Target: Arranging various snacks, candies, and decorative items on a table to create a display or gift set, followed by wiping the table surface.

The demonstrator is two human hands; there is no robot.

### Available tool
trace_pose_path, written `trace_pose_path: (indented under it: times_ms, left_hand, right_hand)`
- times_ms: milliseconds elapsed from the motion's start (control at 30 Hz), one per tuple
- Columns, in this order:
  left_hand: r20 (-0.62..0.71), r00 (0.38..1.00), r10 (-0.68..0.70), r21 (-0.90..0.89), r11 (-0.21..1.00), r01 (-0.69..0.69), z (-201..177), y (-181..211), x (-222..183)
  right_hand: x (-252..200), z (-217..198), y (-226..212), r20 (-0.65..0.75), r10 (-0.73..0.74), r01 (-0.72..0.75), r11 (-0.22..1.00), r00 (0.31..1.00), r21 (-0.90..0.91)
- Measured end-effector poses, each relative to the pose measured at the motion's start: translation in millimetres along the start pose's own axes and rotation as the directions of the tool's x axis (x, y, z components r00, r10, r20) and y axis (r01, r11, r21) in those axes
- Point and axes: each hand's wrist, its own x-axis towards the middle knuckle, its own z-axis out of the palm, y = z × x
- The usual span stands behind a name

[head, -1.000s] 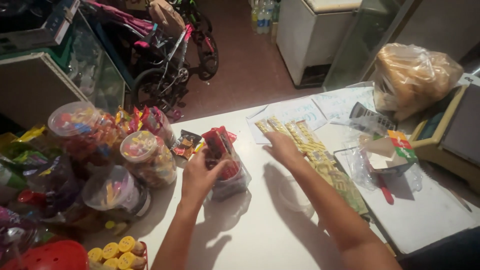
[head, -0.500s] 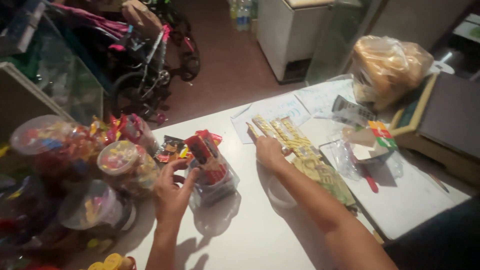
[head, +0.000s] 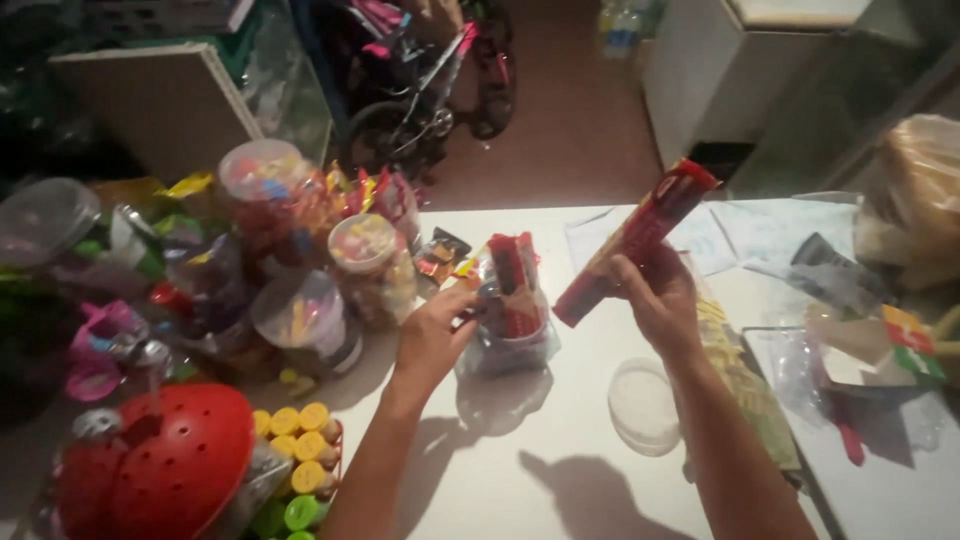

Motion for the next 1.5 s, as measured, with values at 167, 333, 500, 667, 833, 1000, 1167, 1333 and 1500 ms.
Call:
trace_pose_path:
  times_ms: [167, 333, 500, 667, 833, 1000, 1167, 1333, 1500]
  left_hand:
    - [0.062, 0.998, 0.007, 0.03, 1.0, -0.009, 2.9, -0.4, 2.1]
    - [0.109, 0.992, -0.056, 0.011, 0.998, 0.055, -2.6, 7.6, -0.6]
    - [0.127, 0.99, -0.066, 0.061, 0.996, 0.059, -0.8, 8.6, -1.7]
    - [0.074, 0.984, -0.159, -0.044, 0.986, 0.163, -13.1, 40.9, 0.4]
    - [0.094, 0.98, -0.173, -0.001, 0.985, 0.174, -1.7, 32.3, 3.0]
    - [0.113, 0.967, -0.228, 0.029, 0.974, 0.226, 1.0, 28.5, 3.6]
    - [0.098, 0.978, -0.183, -0.037, 0.982, 0.187, 5.1, 17.7, 6.0]
    - [0.101, 0.981, -0.164, 0.118, 0.981, 0.152, 5.4, 25.0, -2.0]
    - [0.003, 0.983, -0.184, 0.124, 0.975, 0.182, 23.6, 23.3, -37.6]
  right_hand:
    - [-14.6, 44.4, 7.1, 0.174, -0.048, 0.026, 0.991, 0.983, 0.13]
    - [-14.2, 68.5, -1.3, 0.286, -0.023, 0.035, 0.999, 0.958, -0.036]
    - [-16.2, 80.5, 17.1, 0.383, 0.08, 0.02, 0.968, 0.921, -0.249]
    - [-25.9, 85.8, -6.3, 0.346, 0.109, 0.072, 0.879, 0.932, -0.47]
    - [-20.3, 84.9, 2.4, 0.401, 0.179, 0.097, 0.81, 0.898, -0.578]
    - [-13.7, 89.0, -1.9, 0.42, 0.276, 0.11, 0.712, 0.865, -0.694]
    - [-16.1, 91.7, -21.2, 0.43, 0.3, 0.137, 0.664, 0.851, -0.735]
    - [-26.7, 83.1, 7.0, 0.375, 0.225, 0.081, 0.758, 0.899, -0.648]
    - [-32.1, 47.9, 47.7, 0.252, -0.1, 0.21, 0.863, 0.962, -0.459]
